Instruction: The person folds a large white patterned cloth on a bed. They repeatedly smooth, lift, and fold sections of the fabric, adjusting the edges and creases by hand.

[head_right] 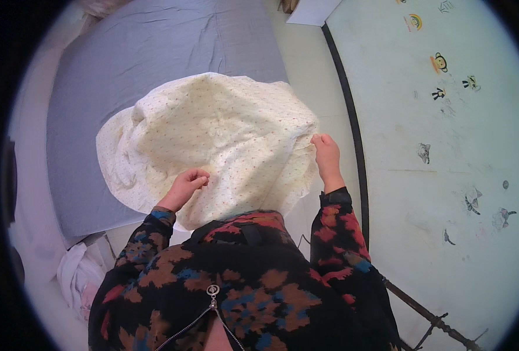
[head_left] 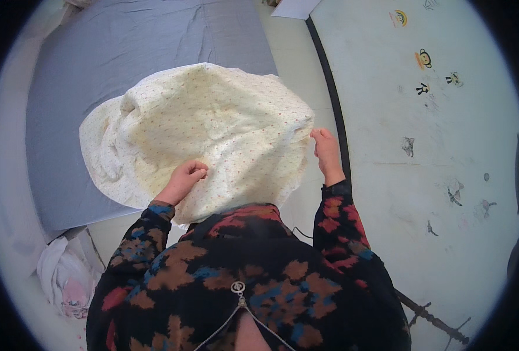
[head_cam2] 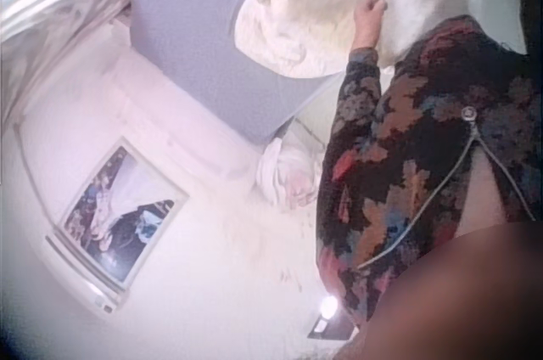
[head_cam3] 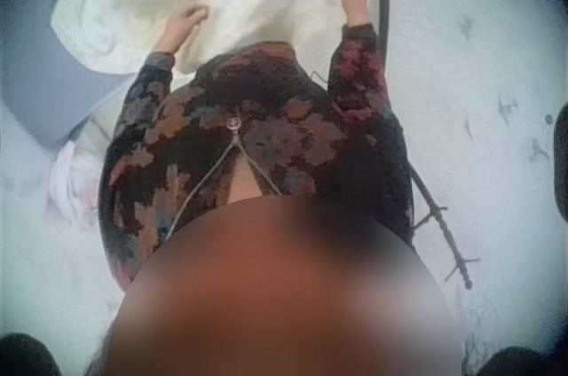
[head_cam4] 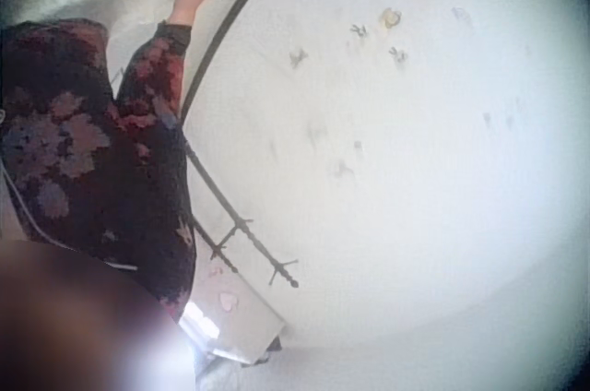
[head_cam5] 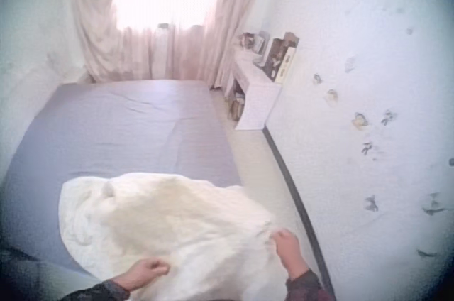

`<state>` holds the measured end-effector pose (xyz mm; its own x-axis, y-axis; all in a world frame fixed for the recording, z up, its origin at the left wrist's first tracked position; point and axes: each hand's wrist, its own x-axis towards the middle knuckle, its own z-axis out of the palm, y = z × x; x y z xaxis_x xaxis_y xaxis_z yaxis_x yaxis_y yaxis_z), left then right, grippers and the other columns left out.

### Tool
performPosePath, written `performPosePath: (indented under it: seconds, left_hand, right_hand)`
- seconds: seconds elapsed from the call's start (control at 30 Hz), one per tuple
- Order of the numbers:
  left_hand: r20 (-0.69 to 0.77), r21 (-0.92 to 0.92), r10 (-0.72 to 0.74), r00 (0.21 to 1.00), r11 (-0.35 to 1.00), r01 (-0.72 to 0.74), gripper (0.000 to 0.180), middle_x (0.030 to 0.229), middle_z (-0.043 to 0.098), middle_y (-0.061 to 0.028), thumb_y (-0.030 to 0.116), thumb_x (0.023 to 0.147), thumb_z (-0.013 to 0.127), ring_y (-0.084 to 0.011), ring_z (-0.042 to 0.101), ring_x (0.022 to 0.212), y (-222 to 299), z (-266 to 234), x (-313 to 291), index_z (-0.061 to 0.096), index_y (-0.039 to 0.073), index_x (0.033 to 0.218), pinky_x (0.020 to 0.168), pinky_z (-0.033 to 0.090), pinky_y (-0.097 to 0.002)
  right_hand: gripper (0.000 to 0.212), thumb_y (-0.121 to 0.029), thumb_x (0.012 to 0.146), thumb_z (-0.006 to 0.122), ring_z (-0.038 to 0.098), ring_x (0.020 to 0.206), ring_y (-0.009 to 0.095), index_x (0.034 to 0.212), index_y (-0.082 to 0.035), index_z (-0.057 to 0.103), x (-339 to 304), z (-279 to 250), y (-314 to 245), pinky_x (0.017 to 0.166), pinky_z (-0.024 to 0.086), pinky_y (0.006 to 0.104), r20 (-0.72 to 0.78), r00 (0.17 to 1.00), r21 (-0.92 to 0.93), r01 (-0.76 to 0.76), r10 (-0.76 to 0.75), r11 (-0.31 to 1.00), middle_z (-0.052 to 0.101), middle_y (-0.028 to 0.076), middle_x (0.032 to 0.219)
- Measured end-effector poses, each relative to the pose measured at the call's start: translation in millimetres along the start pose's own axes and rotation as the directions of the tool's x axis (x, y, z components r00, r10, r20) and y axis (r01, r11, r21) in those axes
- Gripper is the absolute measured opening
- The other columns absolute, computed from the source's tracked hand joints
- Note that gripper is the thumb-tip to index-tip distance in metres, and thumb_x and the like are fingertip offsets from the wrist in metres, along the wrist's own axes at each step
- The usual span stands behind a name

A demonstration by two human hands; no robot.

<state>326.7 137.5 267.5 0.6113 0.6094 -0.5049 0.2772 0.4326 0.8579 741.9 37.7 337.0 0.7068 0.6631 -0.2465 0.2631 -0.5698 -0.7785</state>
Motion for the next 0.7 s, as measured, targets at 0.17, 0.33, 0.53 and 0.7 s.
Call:
performPosePath:
  seconds: [0.17,0.33,0.53,0.7]
  left_hand:
    - [0.009,0.08,0.066,0.998,0.995,-0.067,0.016,0.095,0.068,-0.0031,0.012,0.095,0.065,-0.012,0.063,0.089,20.3,9.4,14.3,0.068,0.0,0.105,0.082,0.051,-0.0272]
    - [0.0,0.182,0.122,0.993,0.976,-0.12,0.016,0.097,0.069,-0.0033,0.013,0.094,0.067,-0.0123,0.062,0.091,45.6,46.0,31.9,0.068,0.001,0.106,0.084,0.051,-0.0282]
    - [0.045,0.099,0.123,0.991,0.987,-0.127,0.017,0.097,0.069,-0.0031,0.014,0.095,0.065,-0.0125,0.062,0.092,74.0,117.7,52.5,0.067,0.002,0.108,0.082,0.051,-0.0294]
    - [0.027,0.343,0.299,0.954,0.894,-0.29,0.024,0.11,0.065,-0.0075,0.01,0.095,0.063,-0.0187,0.063,0.096,118.8,168.3,83.7,0.063,0.004,0.118,0.085,0.052,-0.0308]
  right_hand:
    - [0.03,-0.026,0.095,0.059,0.06,0.075,0.016,0.088,0.002,0.068,-12.9,-36.4,-10.1,0.072,0.047,0.0325,-0.108,0.994,-0.034,0.022,-0.025,0.999,0.067,0.006,0.078]
    - [0.032,-0.028,0.094,0.059,0.066,0.081,0.031,0.086,0.001,0.068,-13.0,-75.0,-10.3,0.072,0.049,0.0409,-0.026,0.969,-0.386,0.216,-0.245,0.897,0.07,0.015,0.085]
    - [0.034,-0.029,0.094,0.06,0.06,0.072,0.036,0.077,0.0,0.063,-4.0,-133.9,23.8,0.068,0.045,0.0459,0.375,0.918,-0.674,0.366,-0.13,0.642,0.065,0.018,0.078]
    - [0.036,-0.021,0.095,0.06,0.041,0.06,0.013,0.066,-0.006,0.044,3.4,-171.1,-8.4,0.057,0.034,0.0313,0.427,0.903,0.062,-0.079,0.045,0.995,0.041,0.0,0.065]
